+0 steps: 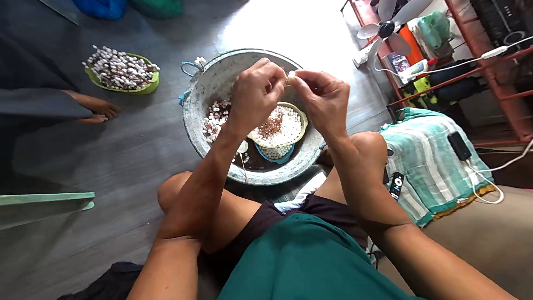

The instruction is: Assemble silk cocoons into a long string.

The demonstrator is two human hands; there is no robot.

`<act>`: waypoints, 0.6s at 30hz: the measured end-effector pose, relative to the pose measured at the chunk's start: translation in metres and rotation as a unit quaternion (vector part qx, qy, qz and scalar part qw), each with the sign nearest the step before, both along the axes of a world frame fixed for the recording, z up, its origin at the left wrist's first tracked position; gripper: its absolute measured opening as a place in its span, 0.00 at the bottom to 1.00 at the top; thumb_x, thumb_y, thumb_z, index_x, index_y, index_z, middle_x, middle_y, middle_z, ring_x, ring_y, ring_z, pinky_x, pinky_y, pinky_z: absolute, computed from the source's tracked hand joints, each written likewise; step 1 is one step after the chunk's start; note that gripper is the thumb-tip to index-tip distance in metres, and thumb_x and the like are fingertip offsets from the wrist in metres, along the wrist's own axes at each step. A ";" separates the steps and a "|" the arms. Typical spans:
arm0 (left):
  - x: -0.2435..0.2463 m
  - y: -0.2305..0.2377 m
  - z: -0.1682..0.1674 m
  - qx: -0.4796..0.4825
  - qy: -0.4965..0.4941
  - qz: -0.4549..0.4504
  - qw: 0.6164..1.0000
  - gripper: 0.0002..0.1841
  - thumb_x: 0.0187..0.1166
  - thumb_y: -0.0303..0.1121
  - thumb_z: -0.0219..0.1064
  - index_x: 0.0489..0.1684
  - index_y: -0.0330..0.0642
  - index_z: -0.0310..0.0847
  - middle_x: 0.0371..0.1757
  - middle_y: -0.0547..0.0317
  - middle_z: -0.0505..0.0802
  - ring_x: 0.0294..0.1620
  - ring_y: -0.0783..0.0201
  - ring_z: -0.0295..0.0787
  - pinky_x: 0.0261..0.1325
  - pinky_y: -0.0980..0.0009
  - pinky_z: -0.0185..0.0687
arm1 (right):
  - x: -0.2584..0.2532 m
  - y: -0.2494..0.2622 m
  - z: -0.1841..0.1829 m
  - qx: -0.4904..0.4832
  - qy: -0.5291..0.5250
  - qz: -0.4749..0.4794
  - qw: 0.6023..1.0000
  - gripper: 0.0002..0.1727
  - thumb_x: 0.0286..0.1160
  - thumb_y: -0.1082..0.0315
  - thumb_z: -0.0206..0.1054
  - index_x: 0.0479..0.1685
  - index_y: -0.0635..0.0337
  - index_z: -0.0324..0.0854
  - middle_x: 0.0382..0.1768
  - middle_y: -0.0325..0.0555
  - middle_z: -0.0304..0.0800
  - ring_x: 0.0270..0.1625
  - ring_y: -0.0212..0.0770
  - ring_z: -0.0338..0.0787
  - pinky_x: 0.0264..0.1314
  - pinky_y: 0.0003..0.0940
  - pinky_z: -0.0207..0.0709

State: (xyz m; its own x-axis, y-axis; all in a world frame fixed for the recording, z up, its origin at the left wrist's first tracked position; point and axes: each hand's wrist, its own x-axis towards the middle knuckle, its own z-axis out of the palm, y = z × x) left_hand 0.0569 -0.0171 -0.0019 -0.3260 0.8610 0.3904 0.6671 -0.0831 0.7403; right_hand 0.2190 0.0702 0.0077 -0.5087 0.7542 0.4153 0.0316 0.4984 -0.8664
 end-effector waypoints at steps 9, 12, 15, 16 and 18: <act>-0.027 0.008 -0.005 0.127 -0.552 -0.134 0.813 0.08 0.86 0.30 0.59 0.44 0.41 0.85 0.39 0.61 0.88 0.41 0.68 0.85 0.49 0.68 0.85 | -0.013 -0.021 -0.001 -0.246 0.011 0.126 0.961 0.16 0.82 0.65 0.71 0.65 0.59 0.86 0.48 0.43 0.95 0.46 0.36 0.94 0.54 0.36 0.91; -0.029 0.006 -0.003 0.133 -0.549 -0.130 0.815 0.08 0.87 0.29 0.59 0.45 0.40 0.85 0.41 0.60 0.90 0.44 0.67 0.87 0.54 0.66 0.86 | -0.037 -0.024 0.008 -0.265 0.049 0.149 0.951 0.17 0.84 0.64 0.68 0.65 0.60 0.86 0.51 0.45 0.95 0.49 0.38 0.94 0.56 0.36 0.90; -0.031 0.003 -0.001 0.142 -0.553 -0.119 0.812 0.08 0.87 0.28 0.58 0.45 0.39 0.85 0.42 0.57 0.92 0.45 0.66 0.90 0.55 0.65 0.88 | -0.059 -0.020 0.014 -0.254 0.092 0.156 0.950 0.12 0.82 0.69 0.69 0.56 0.68 0.88 0.44 0.50 0.95 0.45 0.41 0.95 0.52 0.39 0.91; -0.033 0.002 0.001 0.145 -0.555 -0.112 0.812 0.08 0.87 0.28 0.58 0.45 0.39 0.85 0.42 0.57 0.92 0.45 0.66 0.90 0.54 0.66 0.88 | -0.064 -0.020 0.015 -0.253 0.098 0.154 0.950 0.11 0.81 0.70 0.70 0.53 0.69 0.88 0.42 0.50 0.95 0.43 0.40 0.95 0.50 0.37 0.91; -0.037 0.001 0.004 0.155 -0.549 -0.095 0.816 0.09 0.87 0.28 0.58 0.45 0.38 0.86 0.41 0.58 0.92 0.43 0.67 0.90 0.52 0.67 0.87 | -0.073 -0.020 0.017 -0.260 0.113 0.153 0.946 0.09 0.82 0.71 0.69 0.49 0.69 0.89 0.38 0.49 0.95 0.38 0.37 0.93 0.47 0.34 0.90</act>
